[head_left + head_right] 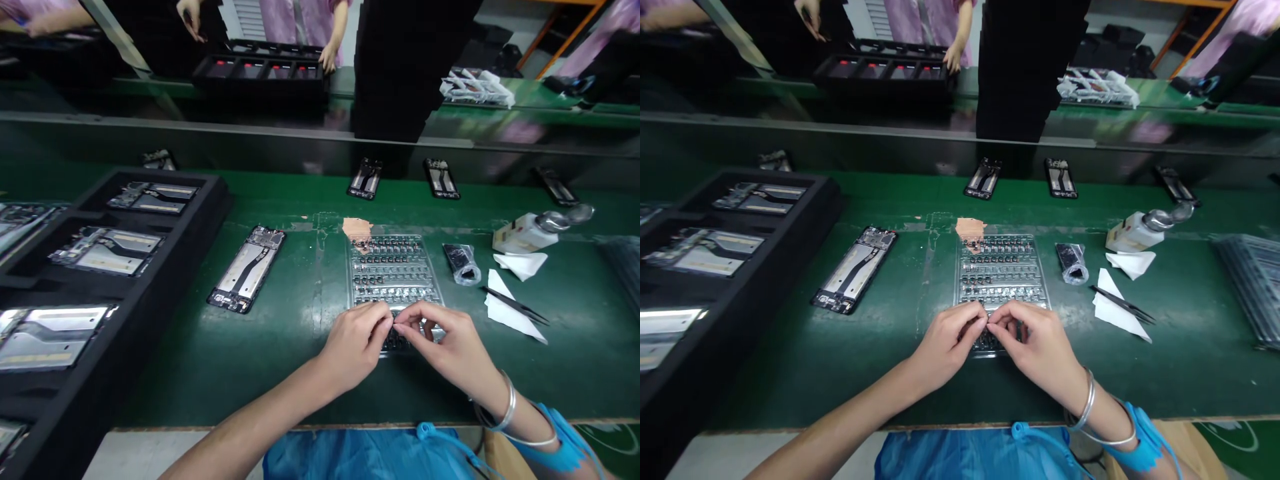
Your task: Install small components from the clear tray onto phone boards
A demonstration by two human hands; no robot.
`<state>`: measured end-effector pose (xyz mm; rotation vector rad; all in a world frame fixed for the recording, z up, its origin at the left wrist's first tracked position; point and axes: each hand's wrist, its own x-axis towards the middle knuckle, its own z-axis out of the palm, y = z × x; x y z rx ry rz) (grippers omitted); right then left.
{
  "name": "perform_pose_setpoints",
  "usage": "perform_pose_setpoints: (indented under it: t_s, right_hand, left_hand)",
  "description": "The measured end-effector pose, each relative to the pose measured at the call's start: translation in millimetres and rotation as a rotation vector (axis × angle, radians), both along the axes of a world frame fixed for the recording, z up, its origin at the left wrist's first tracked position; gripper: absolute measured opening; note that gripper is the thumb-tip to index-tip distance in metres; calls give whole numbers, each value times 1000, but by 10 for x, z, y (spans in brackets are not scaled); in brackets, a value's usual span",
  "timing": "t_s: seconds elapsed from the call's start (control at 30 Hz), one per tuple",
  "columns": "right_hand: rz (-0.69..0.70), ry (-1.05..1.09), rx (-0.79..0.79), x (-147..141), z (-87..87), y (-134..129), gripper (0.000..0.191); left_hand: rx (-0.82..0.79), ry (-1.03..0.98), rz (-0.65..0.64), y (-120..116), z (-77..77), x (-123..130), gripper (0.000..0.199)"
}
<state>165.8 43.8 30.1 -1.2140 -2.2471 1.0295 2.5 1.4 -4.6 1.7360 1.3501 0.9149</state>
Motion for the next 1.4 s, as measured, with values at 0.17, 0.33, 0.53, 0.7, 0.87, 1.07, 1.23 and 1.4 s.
perform_pose_setpoints:
  t_s: [0.17,0.33,0.53,0.7,0.87,1.07,1.23,1.4]
  right_hand:
    - [-21,42,-209,99,11,105,16]
    - [-168,-54,-287,390,-65,294,22]
    - [-94,-488,-53,436,-211,262,17]
    - [-159,-572,176,410,-302,152,16]
    - [-331,-492,407,628,-298,193,26]
    - [-510,-756,761,932,-403,477,28]
    - [-443,-952,682,910,-529,677,33]
    - [-452,-987,664,827,-548,750,31]
  left_hand:
    - [-24,-27,25,-1,29,-3,21]
    - [-58,-70,22,-12,50,-12,22]
    - [-101,-17,-22,-22,24,23,18]
    - [-147,19,-60,-18,20,44,19]
    - [-175,-63,-38,-13,12,32,20]
    - [-230,-182,-13,-17,34,13,23]
    - [-239,-222,-18,-15,38,20,25]
    - [-272,-286,-21,-16,53,19,23]
